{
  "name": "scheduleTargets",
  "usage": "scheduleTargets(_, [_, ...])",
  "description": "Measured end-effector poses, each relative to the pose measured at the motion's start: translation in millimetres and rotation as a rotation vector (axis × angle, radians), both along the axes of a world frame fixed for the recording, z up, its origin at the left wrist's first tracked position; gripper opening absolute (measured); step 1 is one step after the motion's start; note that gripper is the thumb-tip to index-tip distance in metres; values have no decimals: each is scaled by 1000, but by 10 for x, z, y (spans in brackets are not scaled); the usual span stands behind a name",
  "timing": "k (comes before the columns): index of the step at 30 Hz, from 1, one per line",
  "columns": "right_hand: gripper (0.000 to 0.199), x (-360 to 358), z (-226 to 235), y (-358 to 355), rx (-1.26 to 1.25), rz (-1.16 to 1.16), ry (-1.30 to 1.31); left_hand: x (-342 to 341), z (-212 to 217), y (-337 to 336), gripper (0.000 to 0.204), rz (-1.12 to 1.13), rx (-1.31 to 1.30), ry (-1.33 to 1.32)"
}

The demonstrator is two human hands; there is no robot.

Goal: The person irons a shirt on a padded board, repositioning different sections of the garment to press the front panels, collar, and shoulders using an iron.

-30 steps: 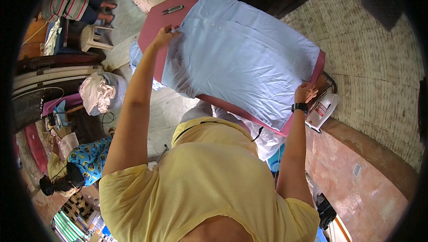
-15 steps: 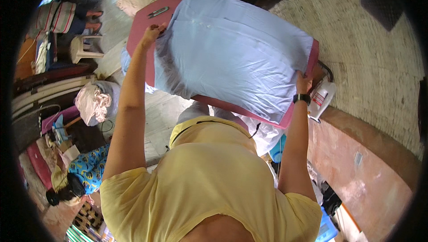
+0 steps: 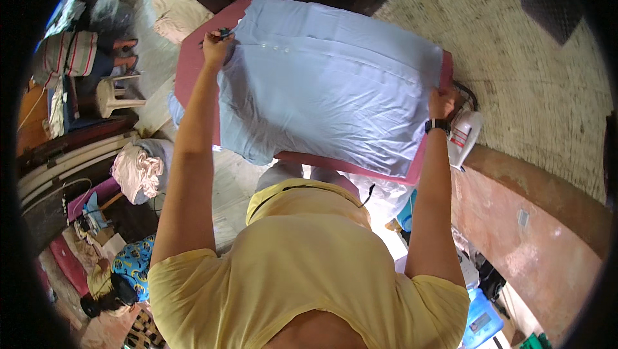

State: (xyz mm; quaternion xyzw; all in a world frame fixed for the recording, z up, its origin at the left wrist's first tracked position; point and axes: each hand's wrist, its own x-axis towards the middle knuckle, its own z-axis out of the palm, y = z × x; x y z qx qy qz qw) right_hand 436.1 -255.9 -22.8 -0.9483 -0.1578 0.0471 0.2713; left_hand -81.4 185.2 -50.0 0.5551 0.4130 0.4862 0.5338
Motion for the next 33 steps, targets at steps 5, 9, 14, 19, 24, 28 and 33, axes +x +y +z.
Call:
scheduleTargets(5, [52, 145, -128, -7, -83, 128, -144, 6, -14, 20, 60, 46, 143, 445])
scheduleTargets(9, [76, 501, -196, 216, 33, 124, -260, 412, 538, -7, 47, 10, -235, 163])
scheduleTargets(14, [47, 1115, -390, 455, 132, 276, -126, 477, 754, 103, 36, -255, -220, 84])
scheduleTargets(19, [40, 1064, -397, 627, 337, 315, -160, 50, 509, 362, 41, -213, 126, 615])
scheduleTargets(24, [35, 702, 17, 493, 198, 319, -163, 281, 609, 23, 38, -145, 82, 530])
scheduleTargets(28, [51, 493, 84, 150, 90, 291, -163, -199, 662, 2, 40, -162, -156, 92])
scheduleTargets(33, [52, -133, -62, -622, 59, 240, -148, -1144, 12, -111, 42, -15, -108, 618])
